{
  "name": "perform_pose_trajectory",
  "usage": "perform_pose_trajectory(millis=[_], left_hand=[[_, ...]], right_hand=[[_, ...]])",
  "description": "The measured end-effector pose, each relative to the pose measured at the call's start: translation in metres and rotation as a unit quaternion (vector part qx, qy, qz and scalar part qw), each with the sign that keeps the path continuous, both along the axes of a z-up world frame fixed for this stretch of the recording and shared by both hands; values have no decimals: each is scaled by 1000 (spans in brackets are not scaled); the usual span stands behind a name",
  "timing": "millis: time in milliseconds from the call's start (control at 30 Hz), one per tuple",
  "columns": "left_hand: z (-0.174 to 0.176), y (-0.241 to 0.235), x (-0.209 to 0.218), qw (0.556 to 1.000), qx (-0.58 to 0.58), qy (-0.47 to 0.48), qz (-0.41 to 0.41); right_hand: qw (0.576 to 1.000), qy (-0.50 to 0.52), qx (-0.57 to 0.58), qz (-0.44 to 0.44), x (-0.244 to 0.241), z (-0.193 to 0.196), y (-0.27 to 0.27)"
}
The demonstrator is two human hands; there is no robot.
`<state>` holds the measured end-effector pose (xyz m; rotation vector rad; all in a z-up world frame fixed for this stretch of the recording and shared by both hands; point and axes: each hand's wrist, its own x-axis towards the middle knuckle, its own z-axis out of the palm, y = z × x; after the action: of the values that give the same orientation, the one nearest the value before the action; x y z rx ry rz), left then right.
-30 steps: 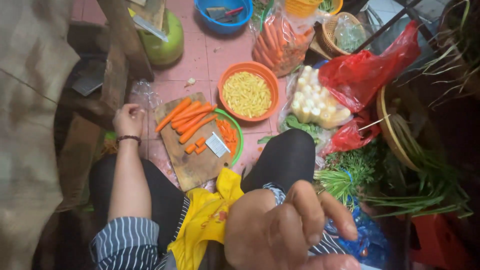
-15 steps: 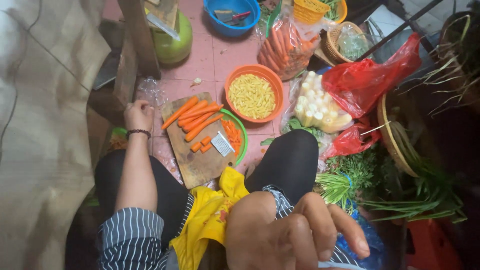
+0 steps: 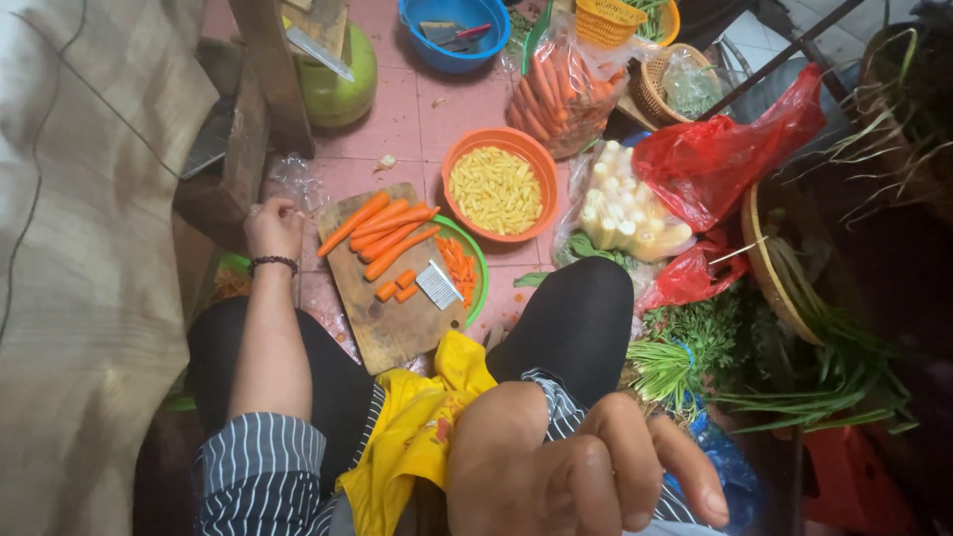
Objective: The recorder is peeling carrots with a peeler and slicing them with a knife on a wooden cutting board on the floor.
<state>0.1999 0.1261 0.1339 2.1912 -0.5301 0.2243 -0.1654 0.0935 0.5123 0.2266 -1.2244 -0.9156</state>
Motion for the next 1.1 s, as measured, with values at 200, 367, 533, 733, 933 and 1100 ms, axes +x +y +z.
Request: perform_pose_trajectory(millis=[200, 367, 533, 733, 933, 1100], left_hand=[[-6, -3, 3, 999, 31, -12, 2], [-8, -5, 3, 999, 36, -13, 1], [-19, -5, 8, 997, 70, -23, -3], [-15, -1, 5, 998, 42, -46, -10], [-52, -19, -3, 998, 9, -53, -8], [-104, -70, -57, 972, 153, 137, -114]], right_hand=[[998, -10, 51, -23, -13, -7, 1], [969, 241, 47, -33, -3, 33, 1], [674, 387, -622, -98, 30, 31, -79], [647, 544, -518, -134, 11, 48, -107], [575, 669, -439, -171, 58, -43, -159], [112, 791, -446, -404, 121, -375, -259]])
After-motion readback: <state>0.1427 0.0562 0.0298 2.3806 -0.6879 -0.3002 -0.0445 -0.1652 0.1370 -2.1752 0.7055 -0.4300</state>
